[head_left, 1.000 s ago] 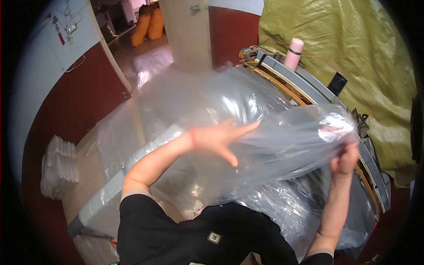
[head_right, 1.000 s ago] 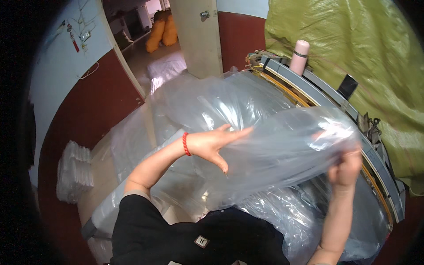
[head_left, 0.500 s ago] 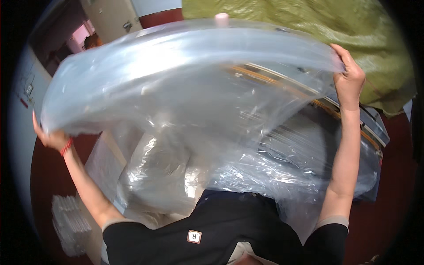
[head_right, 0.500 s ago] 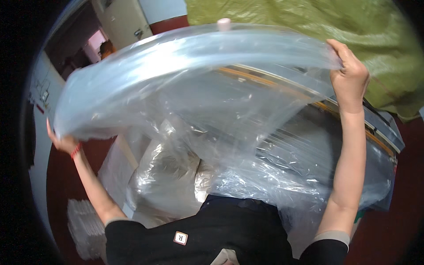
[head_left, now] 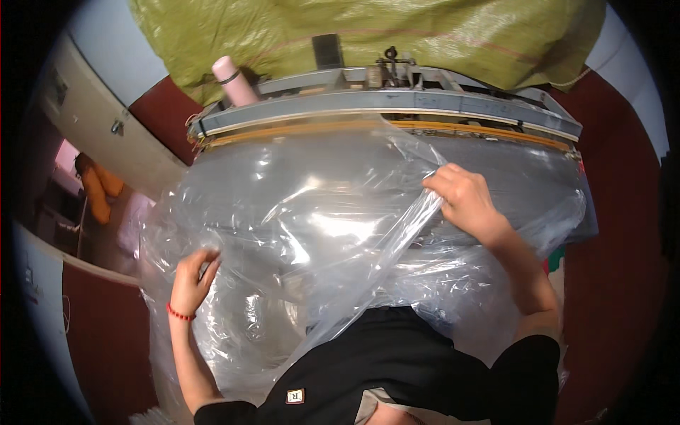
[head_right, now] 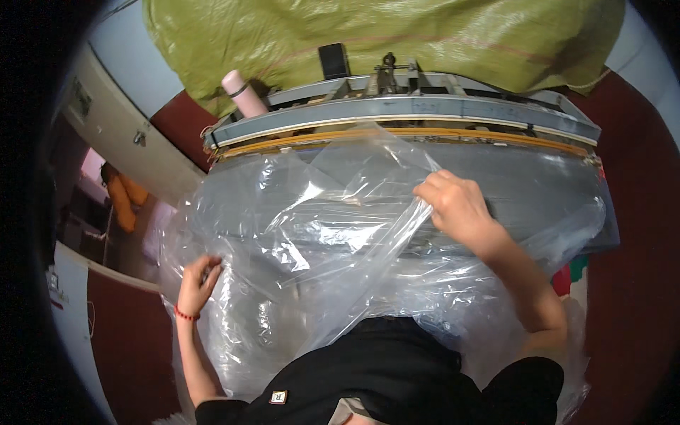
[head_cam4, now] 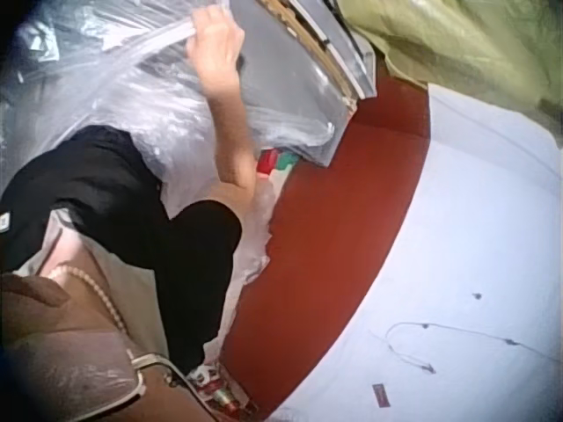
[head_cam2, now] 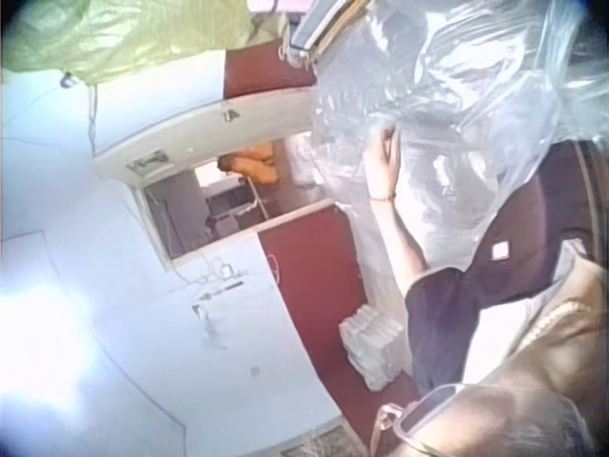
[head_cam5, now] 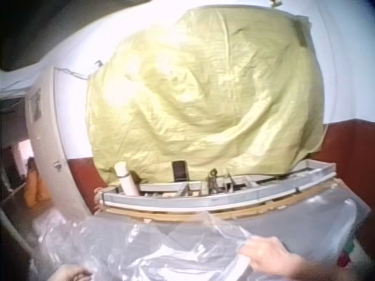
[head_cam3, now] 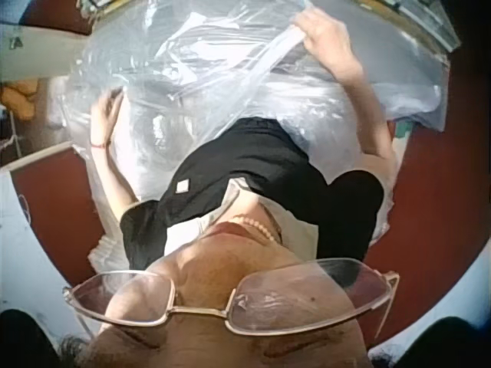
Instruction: Wrapping a large object in plastic sheeting and sealing it using a heat sealer.
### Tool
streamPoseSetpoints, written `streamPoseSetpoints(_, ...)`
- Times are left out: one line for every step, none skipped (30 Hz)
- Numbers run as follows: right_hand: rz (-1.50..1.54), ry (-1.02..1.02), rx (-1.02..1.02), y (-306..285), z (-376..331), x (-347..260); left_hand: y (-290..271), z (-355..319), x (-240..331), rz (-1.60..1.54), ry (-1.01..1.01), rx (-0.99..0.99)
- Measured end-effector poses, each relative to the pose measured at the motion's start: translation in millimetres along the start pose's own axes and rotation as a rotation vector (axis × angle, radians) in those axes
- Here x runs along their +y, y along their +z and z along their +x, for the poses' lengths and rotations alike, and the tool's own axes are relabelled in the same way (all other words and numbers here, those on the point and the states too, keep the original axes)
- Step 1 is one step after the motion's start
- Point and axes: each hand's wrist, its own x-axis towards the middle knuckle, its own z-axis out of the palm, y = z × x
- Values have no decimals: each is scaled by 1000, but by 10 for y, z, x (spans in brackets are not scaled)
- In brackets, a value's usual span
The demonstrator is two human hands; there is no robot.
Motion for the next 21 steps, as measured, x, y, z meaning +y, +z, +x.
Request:
streamPoseSetpoints(-7,29,7,-46,-116,20,26,303,348,-150,185,15)
streamPoseSetpoints(-8,36,-7,-84,-217,18,59,584,662,-212,317,-62)
streamPoseSetpoints(-9,35,-19,-126,-302,-2,186,831,877,-224,478,-93)
streamPoseSetpoints(-24,-12,35,-146,-376,-20,322,1061,1076,-158,609,-108)
streamPoseSetpoints(-34,2,39,-167,-449,-44,571,1288,1280,-90,684,-66)
streamPoseSetpoints(-64,-16,7,-191,-509,-91,864,1518,1281,-123,675,-55)
streamPoseSetpoints(-99,-27,-27,-205,-577,-126,1158,1751,1291,-161,671,-48)
streamPoseSetpoints(-122,-26,-35,-223,-670,-140,1361,1942,1500,-147,691,-64)
streamPoseSetpoints(-140,-1,-35,-241,-785,-142,1549,2078,1722,-133,713,-80)
streamPoseSetpoints(-123,6,-112,-242,-893,-141,1742,2179,1872,-141,737,-91)
streamPoseSetpoints(-102,12,-188,-258,-980,-136,1923,2261,1998,-236,630,-205)
streamPoseSetpoints(-96,58,-297,-298,-1070,-122,2057,2304,2123,-327,522,-323)
streamPoseSetpoints(-105,82,-296,-346,-1128,-87,2162,2336,2208,-331,542,-339)
streamPoseSetpoints(15,162,-380,-403,-1164,-43,2258,2363,2280,-301,490,-438)
streamPoseSetpoints(136,251,-459,-467,-1212,6,2317,2367,2407,-267,444,-543)
streamPoseSetpoints(184,375,-429,-541,-1196,40,2325,2319,2483,-397,383,-577)
streamPoseSetpoints(180,398,-425,-544,-1194,115,2364,2293,2526,-397,400,-594)
streamPoseSetpoints(94,475,-272,-517,-1175,193,2359,2261,2528,-534,386,-541)
streamPoseSetpoints(4,556,-120,-483,-1161,274,2333,2221,2583,-672,373,-494)
streamPoseSetpoints(-1,571,-116,-442,-1114,329,2274,2171,2625,-737,317,-521)
streamPoseSetpoints(-82,614,91,-379,-1035,381,2198,2123,2670,-736,324,-532)
